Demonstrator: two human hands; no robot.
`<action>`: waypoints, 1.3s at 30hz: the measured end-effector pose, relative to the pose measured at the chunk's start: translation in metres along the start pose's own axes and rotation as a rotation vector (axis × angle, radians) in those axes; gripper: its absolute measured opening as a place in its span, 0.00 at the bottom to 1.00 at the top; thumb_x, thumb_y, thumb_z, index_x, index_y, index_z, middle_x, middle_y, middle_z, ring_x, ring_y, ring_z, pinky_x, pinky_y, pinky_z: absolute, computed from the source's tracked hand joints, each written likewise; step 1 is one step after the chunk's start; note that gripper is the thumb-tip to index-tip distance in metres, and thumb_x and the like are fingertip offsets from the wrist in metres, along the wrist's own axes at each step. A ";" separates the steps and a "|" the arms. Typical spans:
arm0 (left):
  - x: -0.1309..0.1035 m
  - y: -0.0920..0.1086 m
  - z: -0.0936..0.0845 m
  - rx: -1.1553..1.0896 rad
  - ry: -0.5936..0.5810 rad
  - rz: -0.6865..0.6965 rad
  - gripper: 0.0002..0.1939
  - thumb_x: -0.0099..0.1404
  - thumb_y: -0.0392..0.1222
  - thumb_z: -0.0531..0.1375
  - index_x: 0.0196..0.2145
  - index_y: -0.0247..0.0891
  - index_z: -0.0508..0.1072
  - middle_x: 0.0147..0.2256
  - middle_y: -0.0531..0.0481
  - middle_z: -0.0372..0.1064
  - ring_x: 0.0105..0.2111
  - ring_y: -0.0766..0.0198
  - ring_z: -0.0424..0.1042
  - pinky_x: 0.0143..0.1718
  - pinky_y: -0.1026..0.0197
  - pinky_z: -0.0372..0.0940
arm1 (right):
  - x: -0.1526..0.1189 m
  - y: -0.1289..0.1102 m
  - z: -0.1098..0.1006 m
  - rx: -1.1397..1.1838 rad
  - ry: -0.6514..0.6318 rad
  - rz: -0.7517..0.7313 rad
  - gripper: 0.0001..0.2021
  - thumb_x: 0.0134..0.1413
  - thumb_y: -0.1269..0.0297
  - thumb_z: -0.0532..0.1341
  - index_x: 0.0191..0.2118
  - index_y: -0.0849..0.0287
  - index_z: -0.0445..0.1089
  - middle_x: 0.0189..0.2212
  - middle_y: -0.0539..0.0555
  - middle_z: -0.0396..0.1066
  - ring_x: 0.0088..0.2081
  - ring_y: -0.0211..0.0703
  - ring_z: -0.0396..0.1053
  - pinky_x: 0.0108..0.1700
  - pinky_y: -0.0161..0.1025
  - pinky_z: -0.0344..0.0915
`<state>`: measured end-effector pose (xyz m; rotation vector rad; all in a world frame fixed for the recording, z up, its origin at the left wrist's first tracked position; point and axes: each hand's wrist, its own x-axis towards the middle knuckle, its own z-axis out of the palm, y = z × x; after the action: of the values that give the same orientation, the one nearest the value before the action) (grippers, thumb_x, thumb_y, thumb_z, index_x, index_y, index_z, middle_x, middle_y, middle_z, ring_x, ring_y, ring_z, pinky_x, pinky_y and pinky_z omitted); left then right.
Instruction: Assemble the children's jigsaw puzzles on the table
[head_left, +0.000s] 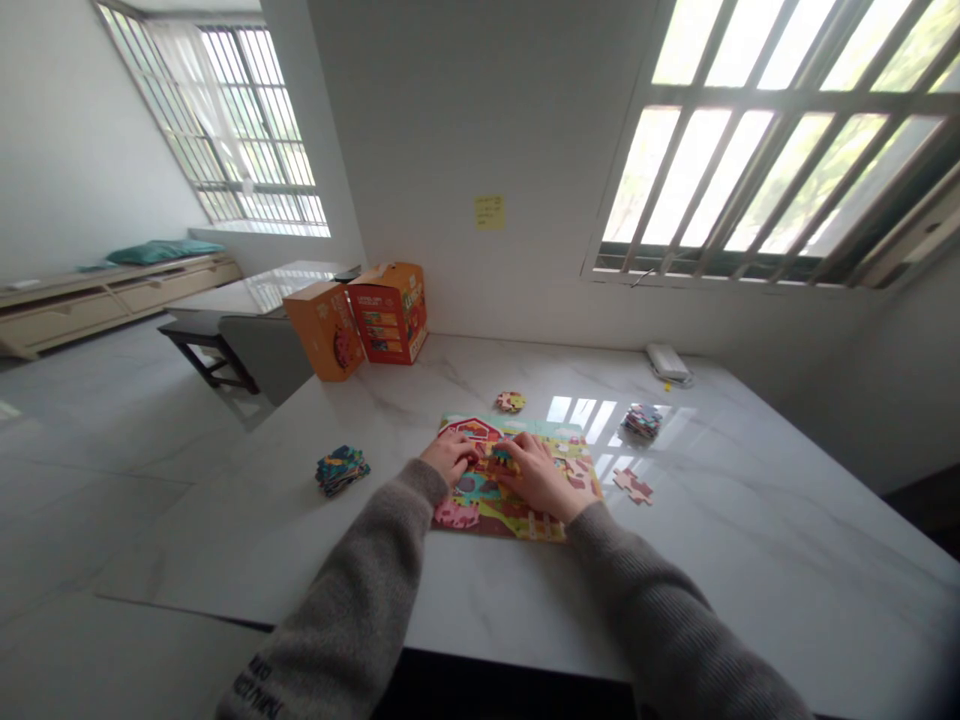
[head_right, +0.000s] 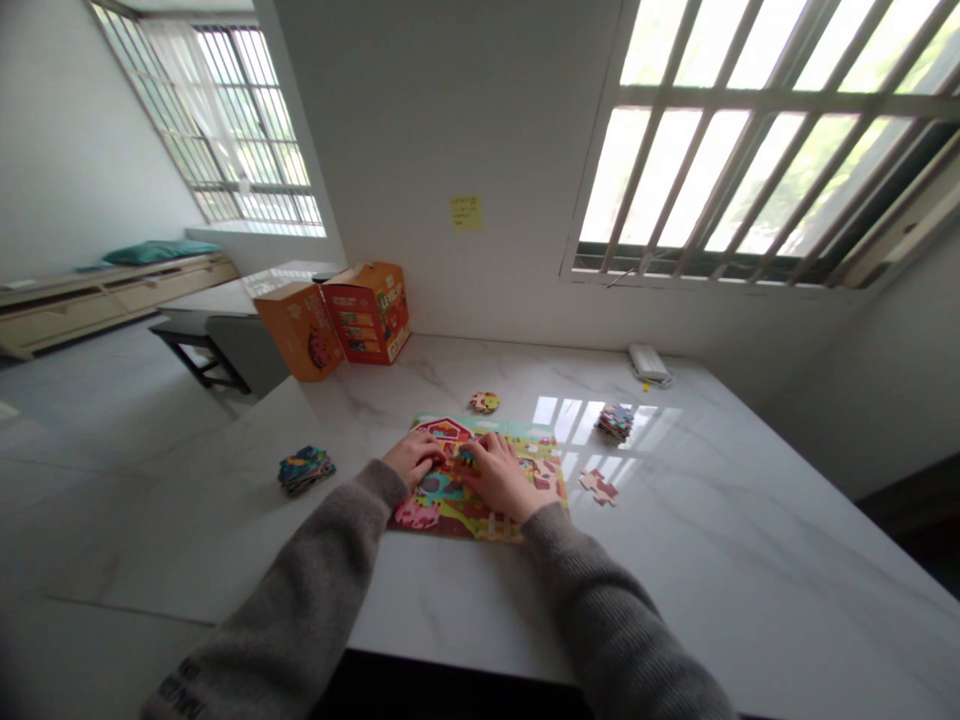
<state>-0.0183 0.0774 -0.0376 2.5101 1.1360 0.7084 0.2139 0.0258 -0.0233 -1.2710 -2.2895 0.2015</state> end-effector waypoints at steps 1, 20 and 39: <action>0.000 0.000 0.000 -0.002 -0.002 -0.001 0.14 0.59 0.27 0.57 0.35 0.38 0.81 0.38 0.44 0.72 0.44 0.54 0.69 0.54 0.50 0.65 | -0.001 0.001 0.000 0.049 0.002 0.000 0.19 0.58 0.65 0.65 0.54 0.53 0.67 0.47 0.58 0.64 0.47 0.48 0.66 0.52 0.45 0.65; -0.001 0.007 -0.003 0.010 0.013 -0.009 0.11 0.63 0.31 0.57 0.34 0.38 0.80 0.39 0.45 0.73 0.44 0.56 0.69 0.53 0.51 0.65 | -0.003 -0.002 -0.007 0.368 -0.122 0.121 0.16 0.58 0.73 0.54 0.47 0.58 0.75 0.40 0.53 0.72 0.34 0.37 0.68 0.39 0.34 0.66; -0.010 0.032 0.008 0.096 -0.062 0.080 0.13 0.58 0.44 0.66 0.41 0.42 0.77 0.41 0.46 0.72 0.47 0.52 0.67 0.53 0.52 0.62 | -0.022 -0.019 -0.006 -0.014 -0.101 -0.050 0.09 0.59 0.63 0.65 0.45 0.55 0.72 0.44 0.57 0.68 0.45 0.49 0.64 0.50 0.44 0.65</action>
<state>-0.0004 0.0488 -0.0331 2.6512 1.0781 0.6043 0.2123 -0.0034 -0.0197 -1.2354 -2.4088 0.2368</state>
